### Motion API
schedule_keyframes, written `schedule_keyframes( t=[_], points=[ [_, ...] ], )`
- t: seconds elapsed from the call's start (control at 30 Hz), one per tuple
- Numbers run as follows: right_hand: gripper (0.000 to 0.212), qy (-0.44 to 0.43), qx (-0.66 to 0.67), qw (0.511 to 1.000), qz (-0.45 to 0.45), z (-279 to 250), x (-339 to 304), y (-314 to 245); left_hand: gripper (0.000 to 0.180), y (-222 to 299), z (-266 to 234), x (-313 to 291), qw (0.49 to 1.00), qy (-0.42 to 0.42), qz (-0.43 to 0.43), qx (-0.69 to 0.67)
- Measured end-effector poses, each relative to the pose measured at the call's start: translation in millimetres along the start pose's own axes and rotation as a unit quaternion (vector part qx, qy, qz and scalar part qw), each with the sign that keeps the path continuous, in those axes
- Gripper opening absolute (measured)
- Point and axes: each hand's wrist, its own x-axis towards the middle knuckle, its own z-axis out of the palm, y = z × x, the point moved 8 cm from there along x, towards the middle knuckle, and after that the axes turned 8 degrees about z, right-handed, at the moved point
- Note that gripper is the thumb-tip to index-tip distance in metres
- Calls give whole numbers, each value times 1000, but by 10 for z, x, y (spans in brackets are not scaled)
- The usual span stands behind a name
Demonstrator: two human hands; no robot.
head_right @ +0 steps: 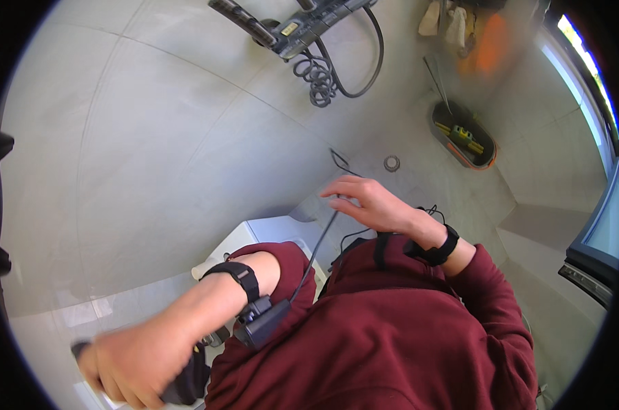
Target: The person wipes a white heated towel rack, tiled walls, a window frame, and the shower area using a dark cloth. The person repeatedly dips the cloth into a blue bucket to wet it and continues wiping various surfaces in the bathroom.
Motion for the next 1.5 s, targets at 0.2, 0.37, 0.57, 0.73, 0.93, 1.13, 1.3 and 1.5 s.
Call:
schedule_keyframes(
  t=[0.2,0.37,0.57,0.73,0.93,1.13,1.3,1.5],
  points=[
    [18,-2,-155,988,16,-50,173,-402,17,-521,23,-202,992,-75,-104,13],
    [18,-102,-253,958,88,34,201,-371,24,-648,-29,-279,987,-108,-122,-10],
    [17,-61,36,996,-58,17,231,-644,26,-482,-177,-261,991,-83,-83,59],
    [22,17,-124,992,-15,-201,181,-73,14,384,-829,-917,927,291,-26,237],
    [23,38,-183,972,142,-549,-323,987,39,1534,-754,-2238,597,661,87,446],
    [26,53,-233,959,150,-748,-497,1330,59,2998,51,-717,262,318,132,902],
    [26,82,-258,949,160,-773,-371,1316,45,2937,-469,1311,-57,-93,-1,994],
    [28,67,-225,961,144,-594,-361,1595,68,2434,-1590,1697,-310,-221,-50,923]
  ],
)
